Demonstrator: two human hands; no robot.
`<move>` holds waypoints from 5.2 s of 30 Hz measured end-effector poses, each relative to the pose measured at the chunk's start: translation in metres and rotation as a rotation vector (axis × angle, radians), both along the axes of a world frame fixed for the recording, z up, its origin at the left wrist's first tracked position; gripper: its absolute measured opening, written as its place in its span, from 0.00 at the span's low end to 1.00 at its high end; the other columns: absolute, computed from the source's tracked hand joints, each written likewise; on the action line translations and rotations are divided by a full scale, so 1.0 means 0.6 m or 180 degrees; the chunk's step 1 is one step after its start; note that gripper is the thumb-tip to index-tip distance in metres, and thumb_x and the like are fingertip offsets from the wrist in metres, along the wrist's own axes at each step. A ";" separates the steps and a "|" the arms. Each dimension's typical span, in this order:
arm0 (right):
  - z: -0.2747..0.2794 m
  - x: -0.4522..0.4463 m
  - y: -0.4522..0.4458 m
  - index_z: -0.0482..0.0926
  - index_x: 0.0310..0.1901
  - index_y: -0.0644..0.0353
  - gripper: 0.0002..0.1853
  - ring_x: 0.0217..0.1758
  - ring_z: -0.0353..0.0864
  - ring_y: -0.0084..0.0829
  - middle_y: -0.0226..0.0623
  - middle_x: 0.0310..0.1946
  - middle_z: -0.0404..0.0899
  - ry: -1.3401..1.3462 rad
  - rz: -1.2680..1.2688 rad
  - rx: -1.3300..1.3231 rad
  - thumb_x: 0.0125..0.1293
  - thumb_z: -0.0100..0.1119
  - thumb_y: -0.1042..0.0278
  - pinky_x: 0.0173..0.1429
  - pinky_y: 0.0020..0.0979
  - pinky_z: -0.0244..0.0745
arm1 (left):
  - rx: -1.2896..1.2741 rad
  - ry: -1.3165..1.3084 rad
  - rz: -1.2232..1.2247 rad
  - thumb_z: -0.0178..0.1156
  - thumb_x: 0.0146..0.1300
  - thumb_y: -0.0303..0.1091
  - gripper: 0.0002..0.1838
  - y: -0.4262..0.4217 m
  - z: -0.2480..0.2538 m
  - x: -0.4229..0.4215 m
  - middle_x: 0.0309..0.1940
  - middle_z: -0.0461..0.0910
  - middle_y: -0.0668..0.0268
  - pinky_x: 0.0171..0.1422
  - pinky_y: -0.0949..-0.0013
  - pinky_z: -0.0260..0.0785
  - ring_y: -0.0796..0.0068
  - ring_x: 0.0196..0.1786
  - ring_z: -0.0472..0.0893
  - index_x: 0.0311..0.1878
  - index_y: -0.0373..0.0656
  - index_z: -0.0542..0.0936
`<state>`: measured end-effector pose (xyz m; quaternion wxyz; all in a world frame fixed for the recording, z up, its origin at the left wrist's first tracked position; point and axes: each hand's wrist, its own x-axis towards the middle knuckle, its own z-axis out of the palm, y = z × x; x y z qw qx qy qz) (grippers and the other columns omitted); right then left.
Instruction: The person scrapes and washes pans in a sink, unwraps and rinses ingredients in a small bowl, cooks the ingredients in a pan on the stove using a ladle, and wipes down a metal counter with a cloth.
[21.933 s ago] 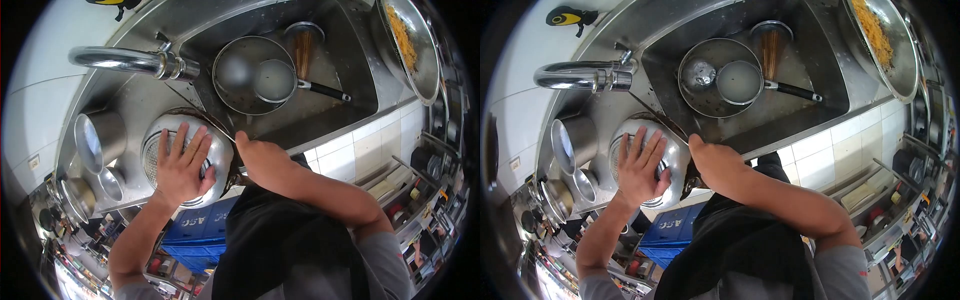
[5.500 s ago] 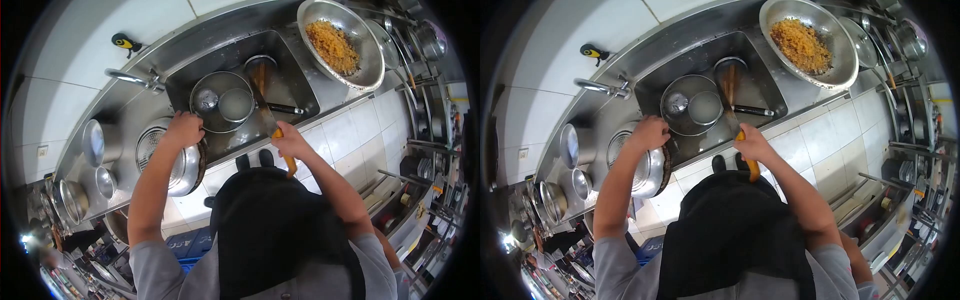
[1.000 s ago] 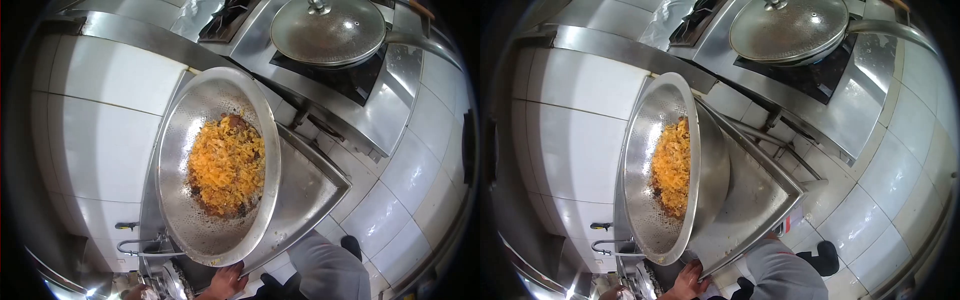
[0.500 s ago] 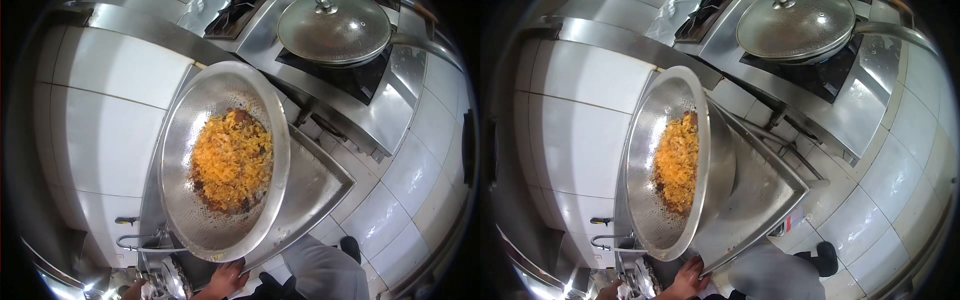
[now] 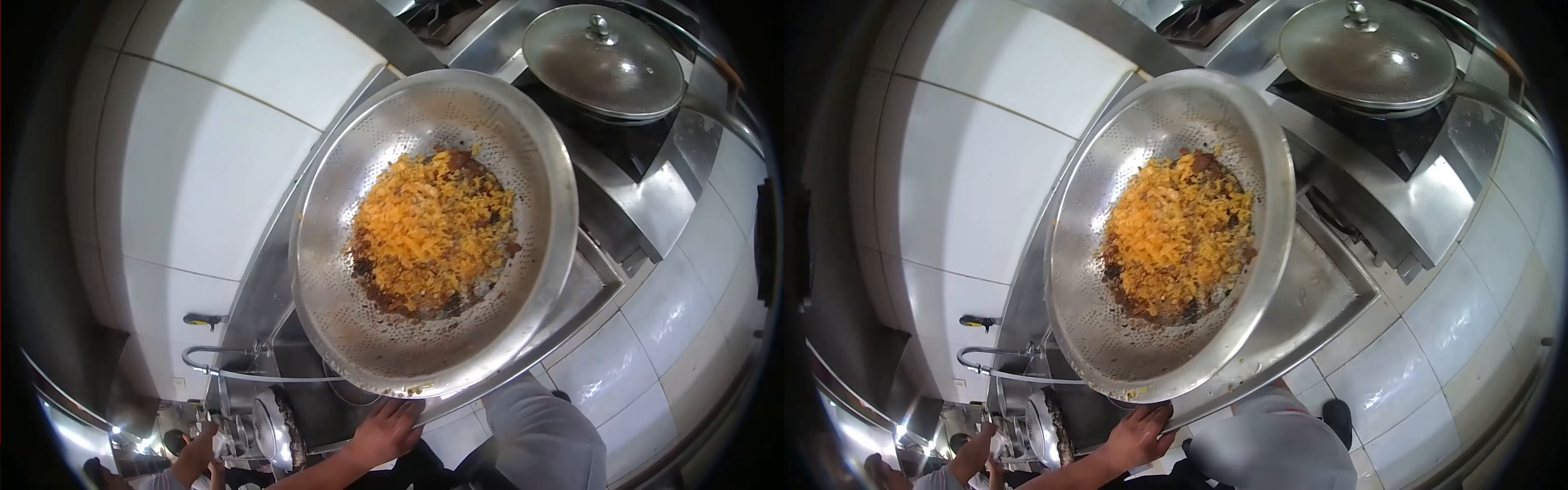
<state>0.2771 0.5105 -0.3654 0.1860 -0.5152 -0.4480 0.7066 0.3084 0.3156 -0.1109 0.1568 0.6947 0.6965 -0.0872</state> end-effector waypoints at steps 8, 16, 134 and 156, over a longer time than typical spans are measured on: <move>-0.010 -0.004 -0.007 0.82 0.43 0.63 0.14 0.35 0.80 0.34 0.42 0.32 0.82 -0.0058 -0.0070 0.0140 0.66 0.62 0.60 0.38 0.41 0.77 | -0.0062 -0.0063 0.0047 0.68 0.59 0.37 0.30 -0.003 0.002 -0.003 0.58 0.80 0.55 0.68 0.53 0.72 0.50 0.61 0.78 0.64 0.37 0.74; -0.008 -0.024 0.030 0.82 0.43 0.63 0.14 0.35 0.81 0.34 0.42 0.31 0.82 0.0074 -0.0353 0.0271 0.66 0.63 0.60 0.39 0.41 0.77 | 0.0685 -0.0081 -0.0233 0.72 0.53 0.25 0.29 -0.002 -0.032 0.003 0.47 0.80 0.40 0.50 0.50 0.79 0.37 0.46 0.82 0.58 0.29 0.73; 0.452 -0.160 -0.172 0.79 0.58 0.55 0.23 0.42 0.79 0.30 0.30 0.45 0.80 -0.0151 0.1257 -0.0363 0.73 0.59 0.46 0.56 0.40 0.76 | 0.0967 -0.0272 0.3440 0.60 0.63 0.34 0.12 -0.435 0.147 -0.248 0.34 0.85 0.49 0.44 0.48 0.80 0.46 0.39 0.86 0.46 0.38 0.74; 0.488 -0.384 -0.308 0.80 0.63 0.62 0.24 0.64 0.78 0.31 0.39 0.60 0.83 0.0339 0.3521 0.1263 0.78 0.48 0.53 0.70 0.31 0.67 | 0.1519 -0.5064 0.4548 0.69 0.63 0.26 0.08 -0.496 0.095 -0.211 0.19 0.74 0.71 0.19 0.73 0.63 0.81 0.16 0.72 0.40 0.38 0.78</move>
